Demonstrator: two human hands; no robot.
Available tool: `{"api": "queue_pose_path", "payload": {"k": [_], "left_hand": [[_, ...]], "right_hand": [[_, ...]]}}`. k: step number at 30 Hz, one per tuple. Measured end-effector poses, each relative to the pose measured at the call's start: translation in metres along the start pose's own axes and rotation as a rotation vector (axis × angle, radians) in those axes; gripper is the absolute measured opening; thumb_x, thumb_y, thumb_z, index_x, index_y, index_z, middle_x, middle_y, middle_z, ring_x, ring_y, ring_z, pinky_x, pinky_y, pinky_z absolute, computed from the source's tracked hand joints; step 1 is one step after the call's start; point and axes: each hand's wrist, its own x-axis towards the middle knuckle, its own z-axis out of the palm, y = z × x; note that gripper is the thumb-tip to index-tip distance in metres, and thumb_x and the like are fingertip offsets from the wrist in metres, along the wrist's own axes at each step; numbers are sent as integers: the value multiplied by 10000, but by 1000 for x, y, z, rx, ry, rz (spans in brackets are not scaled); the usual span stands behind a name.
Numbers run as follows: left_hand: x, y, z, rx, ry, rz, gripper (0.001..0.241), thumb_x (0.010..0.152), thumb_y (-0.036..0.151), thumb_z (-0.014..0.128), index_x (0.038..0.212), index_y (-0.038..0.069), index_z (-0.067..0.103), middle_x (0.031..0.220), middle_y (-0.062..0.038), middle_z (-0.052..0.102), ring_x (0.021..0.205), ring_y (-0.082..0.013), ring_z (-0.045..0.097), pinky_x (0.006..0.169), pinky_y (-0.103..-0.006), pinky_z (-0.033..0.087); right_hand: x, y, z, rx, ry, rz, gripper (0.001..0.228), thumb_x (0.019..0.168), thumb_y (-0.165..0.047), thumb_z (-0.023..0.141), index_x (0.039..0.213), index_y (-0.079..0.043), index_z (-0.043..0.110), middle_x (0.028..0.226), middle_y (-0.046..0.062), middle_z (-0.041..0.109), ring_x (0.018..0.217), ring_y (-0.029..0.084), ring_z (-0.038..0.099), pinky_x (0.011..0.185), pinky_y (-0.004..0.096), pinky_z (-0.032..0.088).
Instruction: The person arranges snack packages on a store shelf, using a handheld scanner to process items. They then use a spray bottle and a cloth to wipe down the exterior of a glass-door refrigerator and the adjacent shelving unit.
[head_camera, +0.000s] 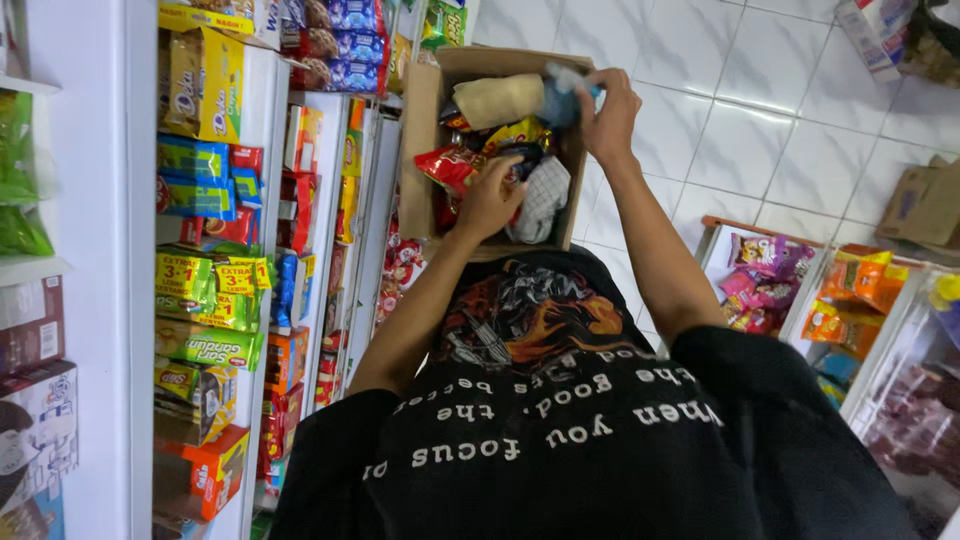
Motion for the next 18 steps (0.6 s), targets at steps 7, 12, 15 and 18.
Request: {"api": "queue_pose_path", "payload": {"k": [7,12,15,18], "left_hand": [[25,18,-20,-90,129,142,914,834,346,867,1521,0,373,1465,-253,502,1365,-356,494,1125,-441,413],[24,16,-19,-240,67,-1,616,884,364,801,1354,24,593,1154,-142,749,1079,-222,721,961,-360,550],[15,-2,-15,-348,146,-67,395,1002,334,706,1251,27,697,1073,-87,801,999,-150,750,909,-312,571],[-4,-24,-18,-349,221,-207,305,1031,298,694,1122,19,773,1006,-73,816,935,-106,751,879,-283,570]], "right_hand": [[12,-67,-54,570,-351,-8,196,966,-52,803,1110,-18,673,1070,70,715,968,156,680,872,308,551],[6,-67,-20,758,-655,283,182,974,-82,769,1132,-17,704,916,26,674,823,100,603,726,277,484],[0,-47,20,784,-768,164,154,1020,-94,684,1135,-6,739,1008,27,722,914,94,637,829,279,526],[-2,-22,70,1060,-696,433,334,1091,-297,574,1153,-16,745,1038,48,758,964,151,722,932,313,601]]}}
